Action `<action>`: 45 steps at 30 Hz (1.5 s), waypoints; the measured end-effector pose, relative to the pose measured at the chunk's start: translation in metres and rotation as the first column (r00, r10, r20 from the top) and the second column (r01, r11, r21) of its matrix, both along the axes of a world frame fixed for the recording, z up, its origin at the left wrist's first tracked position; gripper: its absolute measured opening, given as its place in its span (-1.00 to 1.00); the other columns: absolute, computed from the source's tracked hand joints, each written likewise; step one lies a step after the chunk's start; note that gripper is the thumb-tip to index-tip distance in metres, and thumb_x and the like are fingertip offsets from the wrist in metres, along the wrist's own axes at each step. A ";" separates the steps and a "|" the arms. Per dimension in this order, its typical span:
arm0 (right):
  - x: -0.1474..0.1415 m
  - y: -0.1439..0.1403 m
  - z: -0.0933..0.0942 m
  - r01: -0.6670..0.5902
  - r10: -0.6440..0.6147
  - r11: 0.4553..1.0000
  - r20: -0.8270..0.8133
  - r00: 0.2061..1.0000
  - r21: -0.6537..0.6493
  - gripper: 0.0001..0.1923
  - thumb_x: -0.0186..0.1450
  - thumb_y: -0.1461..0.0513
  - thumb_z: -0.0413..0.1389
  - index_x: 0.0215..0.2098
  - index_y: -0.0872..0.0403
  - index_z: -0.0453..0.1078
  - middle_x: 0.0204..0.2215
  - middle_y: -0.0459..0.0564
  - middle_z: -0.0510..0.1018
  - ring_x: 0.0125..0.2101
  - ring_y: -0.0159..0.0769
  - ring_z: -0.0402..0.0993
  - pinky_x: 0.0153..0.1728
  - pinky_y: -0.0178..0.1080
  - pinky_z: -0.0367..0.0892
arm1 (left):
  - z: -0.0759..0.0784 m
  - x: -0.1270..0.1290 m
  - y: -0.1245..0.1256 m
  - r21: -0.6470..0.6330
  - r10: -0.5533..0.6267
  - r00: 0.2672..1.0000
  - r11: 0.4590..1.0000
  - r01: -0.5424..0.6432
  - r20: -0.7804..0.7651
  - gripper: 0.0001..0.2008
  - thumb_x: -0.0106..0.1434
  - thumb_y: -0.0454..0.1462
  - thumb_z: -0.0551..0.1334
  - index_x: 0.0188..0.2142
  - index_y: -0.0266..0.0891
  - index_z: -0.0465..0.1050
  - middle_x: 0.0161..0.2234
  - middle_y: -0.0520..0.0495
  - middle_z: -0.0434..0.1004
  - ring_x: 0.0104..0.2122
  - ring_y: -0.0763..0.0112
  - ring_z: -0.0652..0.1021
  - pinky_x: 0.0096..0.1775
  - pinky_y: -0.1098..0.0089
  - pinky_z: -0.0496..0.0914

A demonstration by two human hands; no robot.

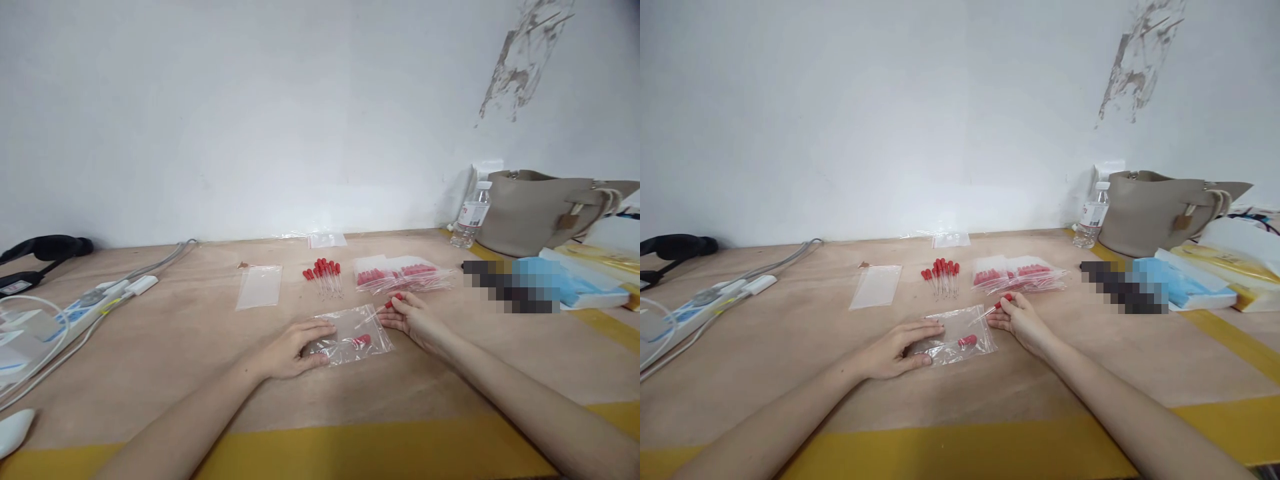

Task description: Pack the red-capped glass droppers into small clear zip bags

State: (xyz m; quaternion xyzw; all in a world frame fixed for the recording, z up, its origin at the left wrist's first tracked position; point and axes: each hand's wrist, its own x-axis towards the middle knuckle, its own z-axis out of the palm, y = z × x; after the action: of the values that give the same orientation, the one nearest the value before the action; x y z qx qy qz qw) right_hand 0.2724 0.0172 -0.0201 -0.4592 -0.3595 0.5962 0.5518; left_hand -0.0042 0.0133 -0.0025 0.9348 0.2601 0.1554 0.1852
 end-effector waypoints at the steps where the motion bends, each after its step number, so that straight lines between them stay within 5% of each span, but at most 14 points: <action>1: 0.001 -0.001 0.002 -0.053 0.053 0.999 0.013 0.999 -0.008 -0.75 0.07 0.21 0.16 -0.36 0.04 0.15 -0.53 -0.11 0.43 -0.47 -0.36 0.47 -0.34 -0.24 0.39 | 0.000 0.000 0.000 0.001 0.005 1.000 1.000 -0.005 -0.003 -0.50 0.23 -0.12 0.12 0.14 -0.12 0.10 0.10 -0.09 0.21 0.09 0.27 0.24 0.08 0.23 0.15; 4: 0.009 -0.003 0.005 -0.256 0.246 0.966 0.231 0.941 0.017 -0.77 0.04 0.18 0.19 -0.38 0.11 0.29 -0.54 -0.11 0.41 -0.53 -0.45 0.39 -0.42 -0.33 0.33 | 0.000 -0.001 0.000 0.006 0.016 1.000 1.000 -0.016 -0.002 -0.47 0.23 -0.11 0.12 0.16 -0.12 0.05 0.10 -0.10 0.20 0.09 0.25 0.24 0.08 0.22 0.16; 6: 0.015 -0.002 0.006 -0.371 0.308 0.927 0.457 0.834 0.053 -0.74 0.05 0.15 0.18 -0.35 0.14 0.36 -0.61 -0.15 0.36 -0.61 -0.51 0.27 -0.52 -0.38 0.25 | 0.000 -0.001 -0.001 0.005 0.014 1.000 1.000 -0.014 -0.002 -0.46 0.23 -0.11 0.12 0.16 -0.12 0.04 0.10 -0.10 0.20 0.08 0.24 0.25 0.07 0.21 0.16; 10: 0.022 0.001 0.000 -0.443 0.112 0.863 0.761 0.639 0.244 -0.75 0.04 0.14 0.16 -0.35 0.11 0.44 -0.55 -0.12 0.35 -0.54 -0.47 0.23 -0.48 -0.35 0.20 | 0.001 -0.001 -0.001 0.005 0.006 1.000 1.000 -0.006 0.010 -0.46 0.22 -0.11 0.12 0.16 -0.12 0.04 0.10 -0.11 0.21 0.07 0.22 0.26 0.06 0.19 0.16; 14: 0.019 0.002 -0.001 -0.466 -0.031 0.820 0.838 0.545 0.333 -0.80 0.07 0.17 0.13 -0.34 0.05 0.48 -0.47 -0.08 0.35 -0.49 -0.42 0.25 -0.44 -0.33 0.21 | 0.002 0.000 0.000 -0.003 -0.004 1.000 1.000 0.004 0.019 -0.46 0.22 -0.12 0.13 0.16 -0.12 0.05 0.09 -0.10 0.23 0.07 0.22 0.27 0.06 0.19 0.17; 22: -0.004 -0.006 0.006 -0.520 0.304 0.832 0.625 0.718 0.192 -0.71 0.08 0.09 0.12 -0.33 0.14 0.42 -0.55 -0.10 0.43 -0.55 -0.43 0.30 -0.51 -0.38 0.20 | 0.001 0.001 0.001 -0.004 -0.009 0.999 1.000 0.009 0.041 -0.46 0.21 -0.13 0.15 0.15 -0.15 0.07 0.10 -0.12 0.21 0.08 0.22 0.25 0.07 0.21 0.16; 28: -0.011 -0.002 0.000 -0.466 0.285 0.867 0.592 0.754 0.176 -0.71 0.05 0.08 0.14 -0.41 0.15 0.39 -0.53 -0.06 0.48 -0.53 -0.42 0.34 -0.52 -0.39 0.20 | 0.001 0.002 0.002 -0.009 -0.018 0.999 1.000 0.019 0.047 -0.47 0.21 -0.13 0.15 0.14 -0.15 0.09 0.08 -0.12 0.24 0.07 0.22 0.27 0.08 0.21 0.15; 34: -0.009 0.003 0.003 -0.515 0.411 0.857 0.609 0.679 -0.005 -0.68 0.05 0.03 0.12 -0.48 0.16 0.38 -0.76 -0.20 0.31 -0.78 -0.58 0.05 -0.75 -0.46 -0.07 | -0.001 0.002 0.001 -0.003 -0.021 0.999 1.000 0.021 0.041 -0.48 0.21 -0.14 0.15 0.14 -0.15 0.10 0.08 -0.12 0.24 0.07 0.24 0.28 0.08 0.20 0.15; 38: -0.013 0.003 0.000 -0.380 0.247 0.919 0.596 0.764 0.106 -0.69 -0.02 0.05 0.18 -0.57 0.14 0.31 -0.71 -0.15 0.37 -0.70 -0.50 0.23 -0.68 -0.44 0.09 | -0.001 0.001 0.002 0.003 -0.029 0.999 1.000 0.029 0.040 -0.48 0.21 -0.14 0.15 0.14 -0.16 0.10 0.09 -0.13 0.24 0.08 0.23 0.26 0.09 0.20 0.14; 42: -0.014 -0.003 0.007 -0.506 0.408 0.853 0.444 0.798 0.126 -0.63 -0.02 0.00 0.16 -0.45 0.13 0.36 -0.53 -0.05 0.49 -0.52 -0.38 0.41 -0.49 -0.34 0.27 | -0.001 0.001 0.003 0.004 -0.024 0.999 1.000 0.024 0.046 -0.48 0.21 -0.14 0.15 0.14 -0.14 0.11 0.10 -0.11 0.22 0.08 0.22 0.26 0.09 0.19 0.14; 45: -0.009 -0.006 0.012 -0.570 0.480 0.819 0.477 0.736 0.056 -0.61 -0.04 0.01 0.19 -0.39 0.15 0.38 -0.58 -0.10 0.47 -0.67 -0.49 0.30 -0.64 -0.41 0.17 | 0.000 0.001 0.002 -0.004 -0.030 0.998 1.000 0.030 0.053 -0.49 0.21 -0.13 0.15 0.13 -0.14 0.12 0.08 -0.11 0.25 0.07 0.21 0.27 0.08 0.17 0.15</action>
State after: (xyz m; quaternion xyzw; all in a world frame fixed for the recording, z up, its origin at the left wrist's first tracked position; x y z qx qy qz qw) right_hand 0.2637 0.0115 -0.0086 -0.4037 -0.6478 0.5687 0.3064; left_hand -0.0030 0.0157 -0.0027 0.9338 0.2413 0.1767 0.1964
